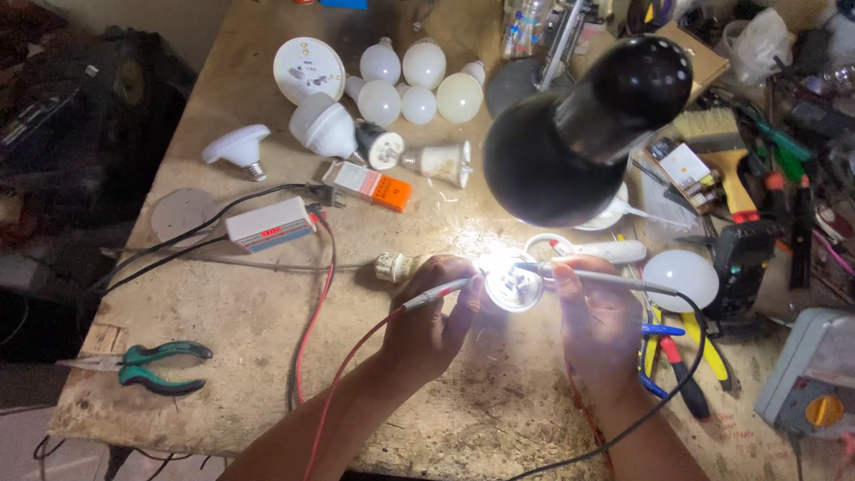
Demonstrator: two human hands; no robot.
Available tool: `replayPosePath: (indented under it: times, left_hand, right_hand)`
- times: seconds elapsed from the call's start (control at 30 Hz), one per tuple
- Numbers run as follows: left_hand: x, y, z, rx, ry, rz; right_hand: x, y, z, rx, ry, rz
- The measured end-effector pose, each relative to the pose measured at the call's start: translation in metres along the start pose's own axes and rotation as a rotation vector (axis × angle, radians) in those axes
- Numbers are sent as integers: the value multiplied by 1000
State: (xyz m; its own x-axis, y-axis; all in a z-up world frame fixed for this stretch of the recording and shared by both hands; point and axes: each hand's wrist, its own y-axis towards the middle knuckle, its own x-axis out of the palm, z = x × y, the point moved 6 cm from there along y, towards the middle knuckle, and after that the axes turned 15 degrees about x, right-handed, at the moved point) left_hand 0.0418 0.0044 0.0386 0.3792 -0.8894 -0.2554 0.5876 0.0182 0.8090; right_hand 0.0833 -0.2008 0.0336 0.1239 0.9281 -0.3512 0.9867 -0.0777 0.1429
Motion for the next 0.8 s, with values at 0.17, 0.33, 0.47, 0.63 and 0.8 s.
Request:
replayPosePath:
  times: [0.17,0.33,0.47,0.63,0.8]
  left_hand:
    - [1,-4,3,110,-66,52]
    - [3,-13,-3,92,-29,37]
    - [2,-13,2,197,-33,61]
    - [3,-11,1,145,-13,53]
    - [6,-13,-3,74,-14,27]
  right_hand:
    - [-3,-6,-4,126,-225,83]
    - [-1,-6,5,41,-244,84]
    - [-1,-3,12,6,-182,92]
    - [0,0,14,9,-132,72]
    - [-3,0,16,-8,-164,76]
